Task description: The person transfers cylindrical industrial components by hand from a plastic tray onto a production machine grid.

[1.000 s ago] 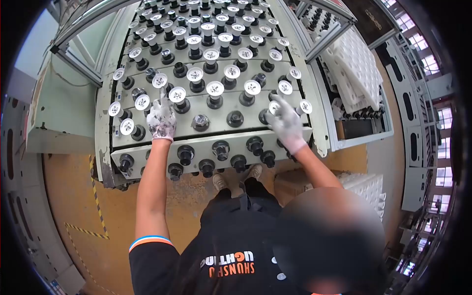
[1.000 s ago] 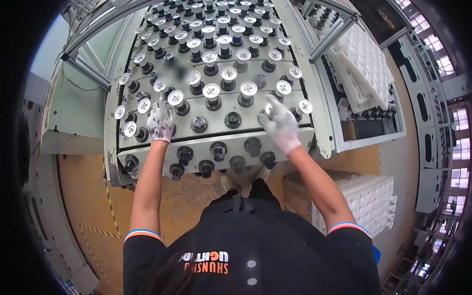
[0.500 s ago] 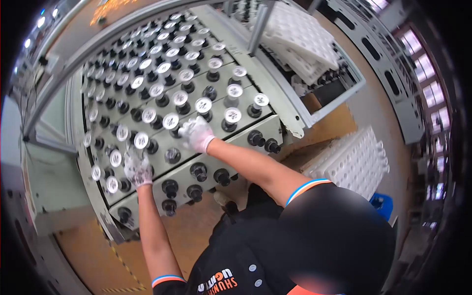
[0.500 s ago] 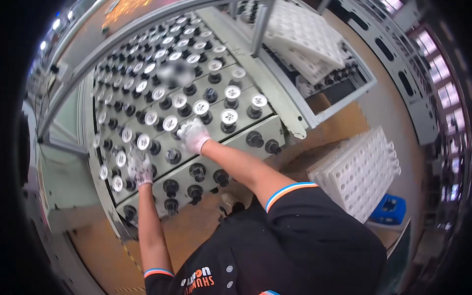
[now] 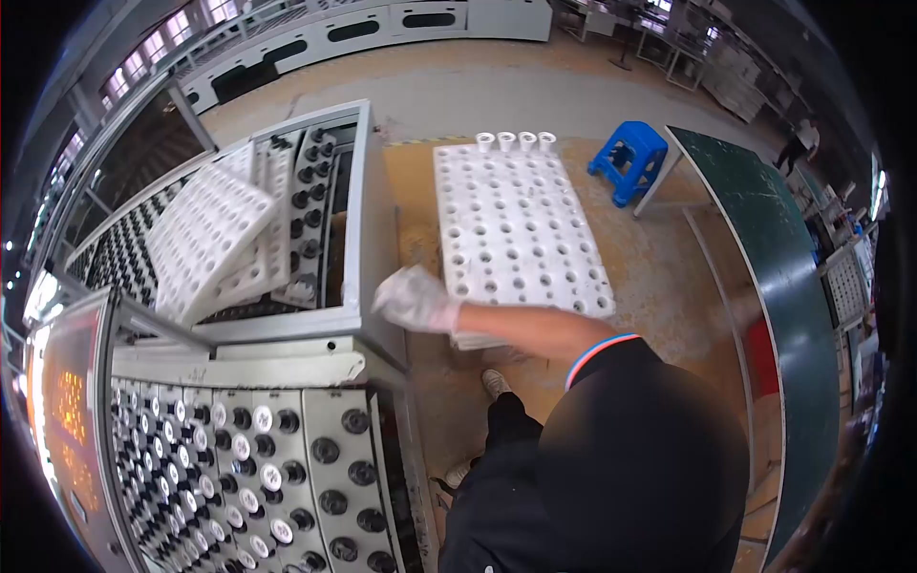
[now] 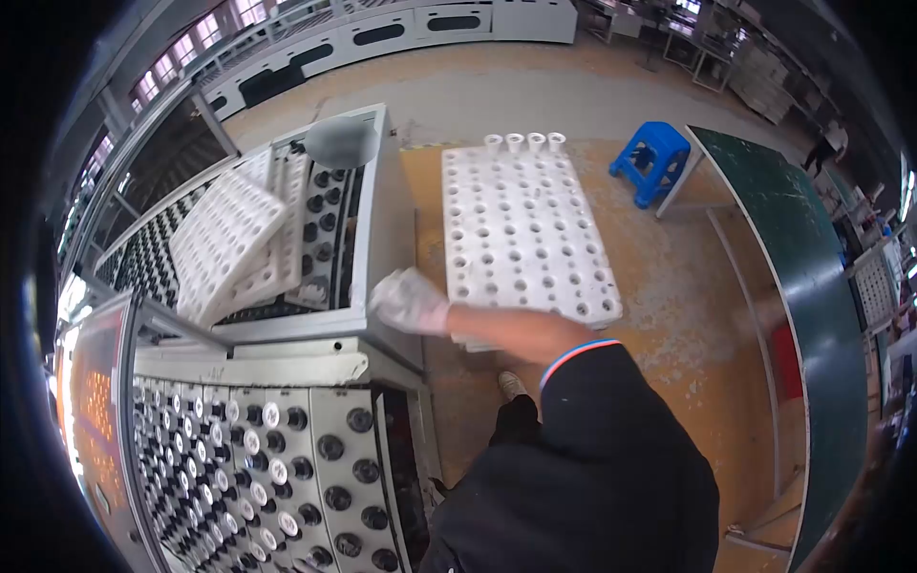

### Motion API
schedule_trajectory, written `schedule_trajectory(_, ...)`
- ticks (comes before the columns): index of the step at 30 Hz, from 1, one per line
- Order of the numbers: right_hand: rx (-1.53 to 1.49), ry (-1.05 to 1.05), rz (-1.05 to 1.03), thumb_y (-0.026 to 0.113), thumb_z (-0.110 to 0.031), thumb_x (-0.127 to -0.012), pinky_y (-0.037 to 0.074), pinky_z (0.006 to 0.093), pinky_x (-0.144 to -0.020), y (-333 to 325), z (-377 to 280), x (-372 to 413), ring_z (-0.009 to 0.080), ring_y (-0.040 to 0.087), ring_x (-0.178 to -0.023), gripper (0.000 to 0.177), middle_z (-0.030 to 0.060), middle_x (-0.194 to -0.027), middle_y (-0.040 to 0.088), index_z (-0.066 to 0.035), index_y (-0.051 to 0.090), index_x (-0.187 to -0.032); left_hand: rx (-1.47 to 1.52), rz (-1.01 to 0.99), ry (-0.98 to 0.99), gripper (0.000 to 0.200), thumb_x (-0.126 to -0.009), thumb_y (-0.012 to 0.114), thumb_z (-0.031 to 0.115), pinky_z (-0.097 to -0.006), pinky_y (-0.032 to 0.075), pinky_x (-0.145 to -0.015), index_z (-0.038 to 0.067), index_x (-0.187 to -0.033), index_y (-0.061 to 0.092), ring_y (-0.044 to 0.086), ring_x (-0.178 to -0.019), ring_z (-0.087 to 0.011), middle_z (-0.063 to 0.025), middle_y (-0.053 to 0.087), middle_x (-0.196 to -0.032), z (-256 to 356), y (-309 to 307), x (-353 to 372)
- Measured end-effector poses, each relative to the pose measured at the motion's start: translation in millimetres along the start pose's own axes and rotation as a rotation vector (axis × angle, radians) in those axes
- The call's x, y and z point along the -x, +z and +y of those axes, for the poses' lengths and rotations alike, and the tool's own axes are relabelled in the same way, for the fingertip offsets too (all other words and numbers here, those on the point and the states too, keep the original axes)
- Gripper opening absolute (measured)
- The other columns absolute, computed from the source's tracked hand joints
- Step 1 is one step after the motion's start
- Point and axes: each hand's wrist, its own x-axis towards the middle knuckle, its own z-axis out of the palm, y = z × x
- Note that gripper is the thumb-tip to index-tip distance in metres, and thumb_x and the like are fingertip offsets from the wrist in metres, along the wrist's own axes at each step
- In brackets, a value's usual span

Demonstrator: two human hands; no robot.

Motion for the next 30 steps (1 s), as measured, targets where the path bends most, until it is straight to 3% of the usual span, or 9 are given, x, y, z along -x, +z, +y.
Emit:
schedule_trajectory(3, -0.077, 0.173, 0.277, 0.060, -0.008, -0.072, 0.051, 0.0370, -0.074, -63.8, 140.9, 37.6, 0.0275, 0.062, -0.080, 0.014, 0.0086, -0.086, 0.065, -0.014, 0.067, -0.082, 0.168, -0.372, -0.175, 0.043, -0.094, 0.049, 0.022, -0.0340, 0.041, -0.096, -0.002, -0.129, 0.048, 0.052, -0.109, -0.0220, -0.0133, 0.057, -0.121, 54.1, 77.9, 19.3)
schedule_trajectory(6, 0.463, 0.331, 0.188, 0.061, -0.020, -0.078, 0.048, 0.0396, -0.081, -150.7, 234.8, 64.9, 0.0262, 0.061, -0.093, 0.025, 0.0074, -0.099, 0.064, -0.017, 0.065, -0.102, 0.194, -0.686, 0.122, 0.030, -0.089, 0.052, 0.010, -0.0324, 0.044, -0.091, -0.004, -0.115, 0.058, 0.057, -0.104, -0.0225, -0.0137, 0.061, -0.113, 118.5, 204.0, 41.2)
schedule_trajectory(9, 0.177, 0.553, 0.253, 0.056, -0.039, -0.083, 0.040, 0.0432, -0.091, -171.7, 390.4, 97.4, 0.0258, 0.051, -0.114, 0.037, 0.0058, -0.120, 0.056, -0.020, 0.058, -0.116, 0.219, -1.058, 0.223, 0.031, -0.090, 0.053, 0.006, -0.0293, 0.043, -0.093, -0.005, -0.119, 0.055, 0.056, -0.099, -0.0185, -0.0115, 0.058, -0.115, 224.5, 325.7, 87.9)
schedule_trajectory(13, 0.699, 0.860, -0.166, 0.054, -0.043, -0.085, 0.037, 0.0467, -0.096, -247.3, 381.9, 62.0, 0.0263, 0.046, -0.122, 0.049, 0.0064, -0.131, 0.049, -0.022, 0.048, -0.128, 0.269, -1.348, 0.444, 0.032, -0.085, 0.061, 0.009, -0.0284, 0.047, -0.085, -0.001, -0.115, 0.058, 0.059, -0.097, -0.0176, -0.0094, 0.060, -0.101, 345.6, 480.2, 155.6)
schedule_trajectory(17, 0.825, 0.687, -0.234, 0.051, -0.042, -0.088, 0.034, 0.0485, -0.098, -230.9, 472.6, 62.9, 0.0262, 0.044, -0.126, 0.052, 0.0070, -0.136, 0.044, -0.022, 0.043, -0.135, 0.120, -1.299, 1.083, 0.044, -0.076, 0.068, 0.017, -0.0364, 0.045, -0.080, 0.004, -0.116, 0.057, 0.057, -0.086, -0.0247, -0.0115, 0.059, -0.102, 432.5, 612.7, 212.2)
schedule_trajectory(21, 0.351, 0.593, -0.331, 0.045, -0.039, -0.092, 0.033, 0.0435, -0.101, -209.7, 536.9, 76.5, 0.0243, 0.046, -0.123, 0.053, 0.0067, -0.134, 0.046, -0.020, 0.036, -0.141, 0.049, -1.008, 1.483, 0.066, -0.069, 0.072, 0.039, -0.0442, 0.044, -0.088, 0.009, -0.125, 0.053, 0.053, -0.108, -0.0312, -0.0140, 0.052, -0.118, 478.2, 723.5, 260.8)
schedule_trajectory(23, 0.489, 0.661, -0.568, 0.042, -0.037, -0.093, 0.033, 0.0411, -0.101, -236.3, 474.4, 46.6, 0.0231, 0.047, -0.122, 0.053, 0.0072, -0.133, 0.048, -0.018, 0.034, -0.142, 0.035, -0.986, 1.526, 0.070, -0.068, 0.071, 0.044, -0.0458, 0.043, -0.089, 0.011, -0.127, 0.052, 0.053, -0.109, -0.0311, -0.0134, 0.053, -0.120, 485.0, 762.2, 282.5)
schedule_trajectory(28, 0.702, 0.470, -0.341, 0.045, -0.036, -0.090, 0.035, 0.0384, -0.100, -203.1, 502.7, 87.9, 0.0201, 0.049, -0.120, 0.058, 0.0097, -0.126, 0.053, -0.010, 0.035, -0.141, -0.311, -1.309, 1.513, 0.069, -0.074, 0.061, 0.052, -0.0437, 0.045, -0.090, 0.014, -0.130, 0.051, 0.054, -0.108, -0.0300, -0.0123, 0.059, -0.114, 495.3, 805.7, 311.4)
schedule_trajectory(30, 0.305, 0.570, -0.073, 0.049, -0.040, -0.087, 0.036, 0.0397, -0.098, -170.3, 542.5, 113.4, 0.0238, 0.052, -0.114, 0.057, 0.0114, -0.118, 0.057, -0.009, 0.044, -0.134, -0.211, -1.263, 1.550, 0.064, -0.077, 0.056, 0.054, -0.0417, 0.047, -0.088, 0.014, -0.127, 0.052, 0.057, -0.106, -0.0292, -0.0119, 0.061, -0.109, 486.9, 817.1, 312.0)
